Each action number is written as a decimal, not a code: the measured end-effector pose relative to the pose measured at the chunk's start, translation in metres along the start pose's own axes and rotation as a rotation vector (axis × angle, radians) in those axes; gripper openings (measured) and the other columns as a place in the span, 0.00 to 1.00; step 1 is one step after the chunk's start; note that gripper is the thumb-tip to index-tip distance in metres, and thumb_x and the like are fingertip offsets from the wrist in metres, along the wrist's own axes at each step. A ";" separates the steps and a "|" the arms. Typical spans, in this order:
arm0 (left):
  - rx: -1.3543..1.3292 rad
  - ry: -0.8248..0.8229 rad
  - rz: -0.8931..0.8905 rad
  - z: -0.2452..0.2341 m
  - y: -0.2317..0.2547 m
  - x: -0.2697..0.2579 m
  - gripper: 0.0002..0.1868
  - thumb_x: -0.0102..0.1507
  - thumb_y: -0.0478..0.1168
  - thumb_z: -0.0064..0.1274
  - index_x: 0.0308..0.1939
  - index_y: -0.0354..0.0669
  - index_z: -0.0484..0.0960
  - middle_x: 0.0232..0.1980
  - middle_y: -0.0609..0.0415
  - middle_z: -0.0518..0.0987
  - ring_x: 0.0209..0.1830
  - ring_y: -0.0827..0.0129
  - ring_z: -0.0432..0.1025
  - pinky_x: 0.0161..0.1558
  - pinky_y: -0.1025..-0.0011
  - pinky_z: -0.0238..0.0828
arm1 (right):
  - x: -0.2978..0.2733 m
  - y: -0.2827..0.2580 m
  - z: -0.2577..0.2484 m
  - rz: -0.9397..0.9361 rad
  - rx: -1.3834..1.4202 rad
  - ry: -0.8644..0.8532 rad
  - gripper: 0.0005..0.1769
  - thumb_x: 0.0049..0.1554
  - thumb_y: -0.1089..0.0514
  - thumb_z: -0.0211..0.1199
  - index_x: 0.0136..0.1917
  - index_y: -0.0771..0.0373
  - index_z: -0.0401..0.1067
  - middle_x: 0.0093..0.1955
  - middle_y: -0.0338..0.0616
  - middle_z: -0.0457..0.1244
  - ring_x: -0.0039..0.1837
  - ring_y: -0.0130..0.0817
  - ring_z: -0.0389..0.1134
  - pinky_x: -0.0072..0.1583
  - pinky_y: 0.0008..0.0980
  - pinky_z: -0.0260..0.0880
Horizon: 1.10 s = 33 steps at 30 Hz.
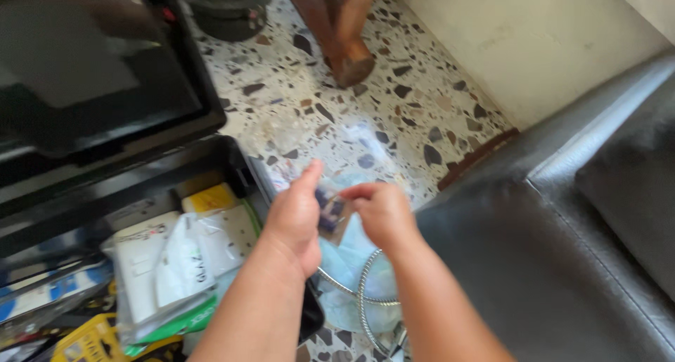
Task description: The person organizes various items into a red and black toolbox. They place electrical sockets, a flexible metal hose, a coiled white extension cord, and a plastic bag into the box, then close and secure the latches.
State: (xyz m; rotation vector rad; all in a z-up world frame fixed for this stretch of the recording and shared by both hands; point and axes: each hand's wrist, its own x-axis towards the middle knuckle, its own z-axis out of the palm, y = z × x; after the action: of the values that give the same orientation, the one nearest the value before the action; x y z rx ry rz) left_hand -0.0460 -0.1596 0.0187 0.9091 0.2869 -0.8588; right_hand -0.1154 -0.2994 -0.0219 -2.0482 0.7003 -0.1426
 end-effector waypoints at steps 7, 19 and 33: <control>-0.113 -0.020 0.066 0.022 0.052 -0.052 0.32 0.61 0.57 0.56 0.66 0.54 0.68 0.70 0.55 0.69 0.66 0.54 0.62 0.67 0.52 0.53 | -0.039 -0.137 -0.044 -0.293 -0.012 0.317 0.07 0.55 0.65 0.66 0.48 0.62 0.77 0.41 0.40 0.72 0.43 0.25 0.73 0.43 0.26 0.70; -0.362 0.159 0.309 -0.093 0.123 -0.084 0.19 0.57 0.38 0.46 0.51 0.39 0.79 0.48 0.47 0.82 0.49 0.54 0.77 0.51 0.53 0.76 | -0.092 -0.211 0.052 -0.767 -0.021 0.097 0.14 0.48 0.67 0.70 0.49 0.61 0.76 0.49 0.41 0.71 0.48 0.35 0.73 0.52 0.30 0.74; -0.097 0.430 0.195 -0.216 0.094 -0.037 0.20 0.56 0.28 0.47 0.53 0.35 0.77 0.50 0.40 0.83 0.47 0.49 0.80 0.50 0.52 0.79 | -0.047 -0.179 0.091 -0.273 0.073 -0.077 0.14 0.54 0.63 0.65 0.55 0.63 0.76 0.52 0.40 0.72 0.56 0.27 0.73 0.54 0.28 0.74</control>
State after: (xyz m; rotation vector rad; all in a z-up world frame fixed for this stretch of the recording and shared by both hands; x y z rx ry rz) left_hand 0.0278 0.0598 -0.0378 1.0079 0.5958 -0.4596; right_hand -0.0457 -0.1349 0.0809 -2.0593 0.3601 -0.2411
